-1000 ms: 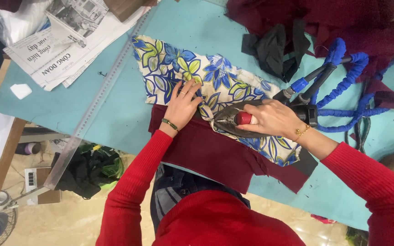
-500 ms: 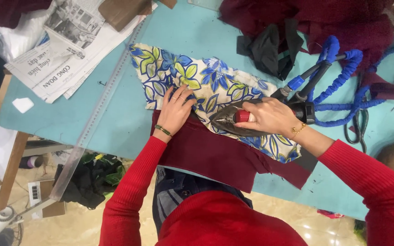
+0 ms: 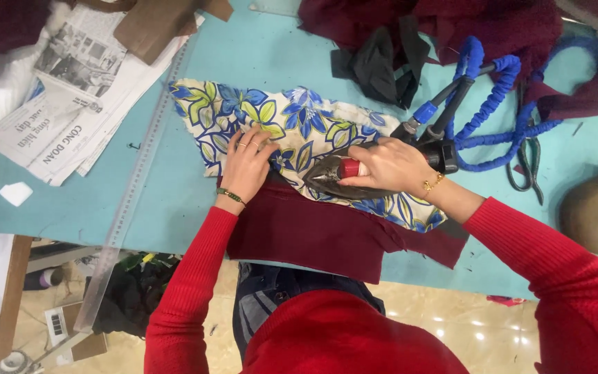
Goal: Ironing and trimming fabric pieces to prepare them for garment assembly.
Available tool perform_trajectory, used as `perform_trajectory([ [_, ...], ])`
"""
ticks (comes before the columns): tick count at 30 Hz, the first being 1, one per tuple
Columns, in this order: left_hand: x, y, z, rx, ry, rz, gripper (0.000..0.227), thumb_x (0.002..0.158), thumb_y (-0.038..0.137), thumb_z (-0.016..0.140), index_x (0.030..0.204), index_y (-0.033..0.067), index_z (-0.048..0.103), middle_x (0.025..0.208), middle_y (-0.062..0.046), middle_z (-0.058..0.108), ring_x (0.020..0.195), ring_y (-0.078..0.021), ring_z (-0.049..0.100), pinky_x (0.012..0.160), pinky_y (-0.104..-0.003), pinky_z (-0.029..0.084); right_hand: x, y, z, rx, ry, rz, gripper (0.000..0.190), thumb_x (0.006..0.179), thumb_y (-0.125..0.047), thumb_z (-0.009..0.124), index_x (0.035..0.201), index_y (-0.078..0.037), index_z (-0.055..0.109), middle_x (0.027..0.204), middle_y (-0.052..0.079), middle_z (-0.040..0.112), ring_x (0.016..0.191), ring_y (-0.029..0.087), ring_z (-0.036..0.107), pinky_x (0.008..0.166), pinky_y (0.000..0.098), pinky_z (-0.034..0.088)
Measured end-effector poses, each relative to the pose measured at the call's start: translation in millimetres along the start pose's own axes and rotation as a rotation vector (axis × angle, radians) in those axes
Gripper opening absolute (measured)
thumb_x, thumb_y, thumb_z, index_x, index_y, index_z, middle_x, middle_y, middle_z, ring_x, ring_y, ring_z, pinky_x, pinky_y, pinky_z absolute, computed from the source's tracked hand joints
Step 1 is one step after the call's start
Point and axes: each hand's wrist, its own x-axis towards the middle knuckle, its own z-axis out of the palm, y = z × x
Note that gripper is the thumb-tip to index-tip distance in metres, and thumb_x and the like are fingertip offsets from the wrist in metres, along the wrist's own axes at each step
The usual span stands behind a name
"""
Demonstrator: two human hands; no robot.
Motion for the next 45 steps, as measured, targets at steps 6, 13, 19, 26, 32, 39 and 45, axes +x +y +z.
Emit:
perform_trajectory([
  [6, -1.1, 11.2, -14.4, -0.090, -0.056, -0.005, 0.031, 0.084, 0.000, 0.069, 0.111, 0.0160, 0.072, 0.135, -0.003, 0.060, 0.145, -0.0263, 0.044, 0.118, -0.055, 0.033, 0.4, 0.8, 2.2, 0.015, 0.016, 0.028, 0.056, 0.088, -0.075, 0.060, 0.098, -0.020, 0.058, 0.060, 0.010, 0.069, 0.062, 0.032, 0.072, 0.075, 0.0394, 0.055],
  [13, -10.9, 2.2, -13.5, -0.164, -0.162, 0.001, 0.032, 0.085, 0.013, 0.072, 0.117, 0.0170, 0.071, 0.143, -0.004, 0.055, 0.149, -0.0295, 0.037, 0.119, -0.057, 0.030, 0.7, -8.6, -19.1, 0.063, -0.062, 0.180, 0.054, 0.091, -0.073, 0.059, 0.102, -0.020, 0.061, 0.071, 0.012, 0.075, 0.072, 0.033, 0.076, 0.078, 0.0411, 0.058],
  [19, -5.5, 7.1, -1.1, -0.147, -0.213, 0.128, 0.036, 0.085, 0.032, 0.079, 0.119, 0.0225, 0.070, 0.147, -0.004, 0.052, 0.150, -0.0288, 0.034, 0.120, -0.056, 0.026, -25.3, -5.9, -34.6, 0.151, -0.145, 0.352, 0.060, 0.092, -0.070, 0.059, 0.113, -0.015, 0.061, 0.076, 0.021, 0.075, 0.079, 0.043, 0.075, 0.081, 0.0515, 0.057],
  [26, 38.3, 11.1, 24.9, -0.200, -0.209, 0.296, 0.010, 0.093, 0.032, 0.072, 0.095, 0.0223, 0.072, 0.129, 0.001, 0.060, 0.148, -0.0223, 0.039, 0.119, -0.054, 0.029, -107.7, -26.3, -53.7, 0.127, -0.239, 0.487, 0.060, 0.087, -0.074, 0.058, 0.112, -0.019, 0.062, 0.076, 0.018, 0.076, 0.084, 0.042, 0.076, 0.083, 0.0529, 0.058],
  [32, 109.0, 8.4, 54.8, -0.248, -0.246, 0.184, 0.017, 0.095, 0.039, 0.072, 0.092, 0.0225, 0.075, 0.107, 0.002, 0.064, 0.119, -0.0212, 0.050, 0.103, -0.048, 0.041, -181.8, -45.7, -39.3, 0.165, -0.263, 0.507, 0.050, 0.086, -0.066, 0.063, 0.105, -0.021, 0.060, 0.062, 0.008, 0.070, 0.064, 0.030, 0.070, 0.066, 0.0426, 0.054],
  [39, 151.3, -11.5, 71.3, -0.480, -0.206, -0.178, 0.017, 0.096, 0.028, 0.074, 0.082, 0.0220, 0.080, 0.081, -0.001, 0.074, 0.081, -0.0215, 0.064, 0.082, -0.046, 0.049, -239.1, -71.6, -22.0, 0.240, -0.301, 0.634, 0.053, 0.085, -0.069, 0.058, 0.113, -0.023, 0.061, 0.054, 0.002, 0.065, 0.058, 0.023, 0.064, 0.057, 0.0358, 0.049],
  [45, 144.6, -61.6, 73.3, -0.753, -0.103, -0.467, 0.011, 0.094, 0.022, 0.073, 0.101, 0.0159, 0.079, 0.101, 0.000, 0.077, 0.093, -0.0168, 0.069, 0.086, -0.033, 0.054, -257.0, -81.5, -22.0, 0.299, -0.348, 0.753, 0.050, 0.085, -0.068, 0.059, 0.105, -0.023, 0.060, 0.054, 0.001, 0.066, 0.057, 0.021, 0.066, 0.060, 0.0342, 0.051],
])
